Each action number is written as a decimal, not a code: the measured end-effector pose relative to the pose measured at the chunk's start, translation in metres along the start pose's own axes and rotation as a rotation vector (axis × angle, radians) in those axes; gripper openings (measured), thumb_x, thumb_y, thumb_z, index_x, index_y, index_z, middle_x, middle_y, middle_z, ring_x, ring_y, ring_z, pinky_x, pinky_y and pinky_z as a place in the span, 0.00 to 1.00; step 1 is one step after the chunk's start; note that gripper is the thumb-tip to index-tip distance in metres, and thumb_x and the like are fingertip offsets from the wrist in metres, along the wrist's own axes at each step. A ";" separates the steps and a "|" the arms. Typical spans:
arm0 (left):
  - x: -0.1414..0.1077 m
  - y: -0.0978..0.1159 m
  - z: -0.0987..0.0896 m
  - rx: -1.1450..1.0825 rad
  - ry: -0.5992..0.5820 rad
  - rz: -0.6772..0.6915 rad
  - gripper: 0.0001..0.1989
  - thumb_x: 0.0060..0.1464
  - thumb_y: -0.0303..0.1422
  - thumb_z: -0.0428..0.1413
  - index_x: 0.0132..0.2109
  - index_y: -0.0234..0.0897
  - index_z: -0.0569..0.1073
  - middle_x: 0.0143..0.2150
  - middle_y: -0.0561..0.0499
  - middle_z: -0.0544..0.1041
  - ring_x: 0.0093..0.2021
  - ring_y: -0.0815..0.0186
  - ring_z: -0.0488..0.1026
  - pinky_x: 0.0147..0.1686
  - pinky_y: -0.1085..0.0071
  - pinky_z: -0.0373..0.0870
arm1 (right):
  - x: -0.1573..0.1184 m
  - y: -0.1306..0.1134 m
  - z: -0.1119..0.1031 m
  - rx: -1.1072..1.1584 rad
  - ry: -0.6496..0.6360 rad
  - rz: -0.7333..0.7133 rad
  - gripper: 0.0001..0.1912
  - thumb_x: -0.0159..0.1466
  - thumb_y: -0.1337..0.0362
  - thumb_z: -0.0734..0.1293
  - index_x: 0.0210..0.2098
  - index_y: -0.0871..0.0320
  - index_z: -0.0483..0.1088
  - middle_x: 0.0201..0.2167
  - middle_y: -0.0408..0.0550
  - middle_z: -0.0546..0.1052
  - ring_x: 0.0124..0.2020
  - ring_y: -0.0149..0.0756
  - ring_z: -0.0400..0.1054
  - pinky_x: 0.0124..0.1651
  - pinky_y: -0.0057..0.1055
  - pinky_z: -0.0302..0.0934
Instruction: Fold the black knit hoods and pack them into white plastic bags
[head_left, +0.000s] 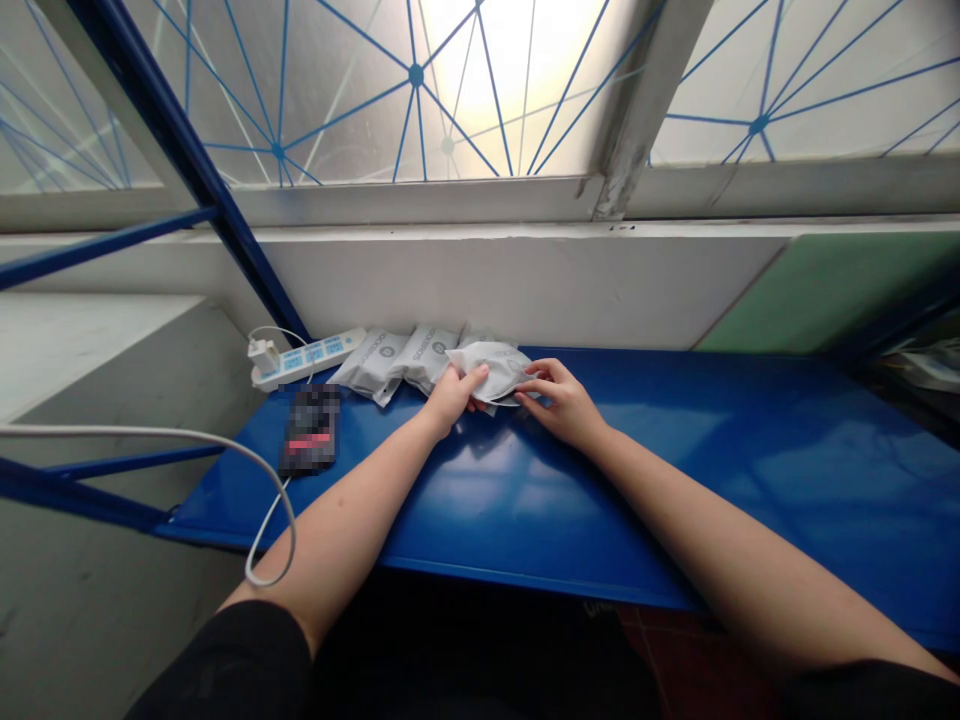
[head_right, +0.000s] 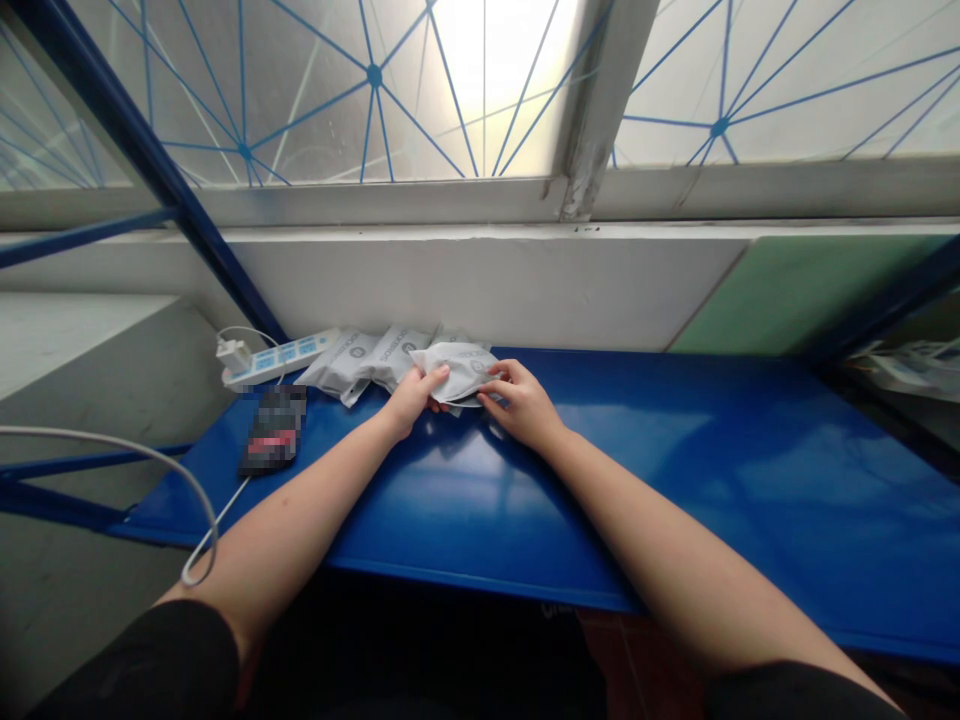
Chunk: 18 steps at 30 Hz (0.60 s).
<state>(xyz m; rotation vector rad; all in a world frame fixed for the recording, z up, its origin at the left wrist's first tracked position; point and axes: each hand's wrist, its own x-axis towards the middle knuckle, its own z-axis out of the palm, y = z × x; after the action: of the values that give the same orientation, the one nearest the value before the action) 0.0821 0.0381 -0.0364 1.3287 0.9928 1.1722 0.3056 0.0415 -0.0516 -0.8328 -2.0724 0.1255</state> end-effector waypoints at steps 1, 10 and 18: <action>0.000 0.000 0.000 0.000 0.003 -0.002 0.23 0.57 0.49 0.59 0.50 0.34 0.74 0.29 0.48 0.78 0.21 0.67 0.71 0.18 0.73 0.60 | 0.000 0.000 0.000 0.007 0.009 -0.004 0.05 0.66 0.61 0.69 0.39 0.52 0.78 0.47 0.52 0.70 0.39 0.39 0.70 0.44 0.42 0.72; -0.001 0.001 0.000 0.001 0.030 -0.023 0.25 0.57 0.51 0.59 0.48 0.33 0.73 0.26 0.50 0.76 0.20 0.68 0.70 0.18 0.74 0.60 | 0.001 -0.004 -0.002 -0.010 0.008 -0.086 0.16 0.66 0.63 0.69 0.53 0.49 0.75 0.56 0.55 0.66 0.42 0.40 0.69 0.48 0.45 0.72; -0.001 0.001 0.001 0.026 0.012 -0.030 0.24 0.58 0.51 0.58 0.45 0.33 0.74 0.24 0.51 0.75 0.20 0.68 0.71 0.19 0.75 0.61 | 0.001 -0.006 -0.004 -0.052 0.002 -0.144 0.19 0.66 0.64 0.69 0.57 0.47 0.73 0.58 0.55 0.66 0.44 0.43 0.69 0.52 0.50 0.71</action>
<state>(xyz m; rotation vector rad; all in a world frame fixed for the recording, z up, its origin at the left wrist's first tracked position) 0.0825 0.0371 -0.0356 1.3245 1.0369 1.1495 0.3056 0.0367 -0.0464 -0.7108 -2.1337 -0.0077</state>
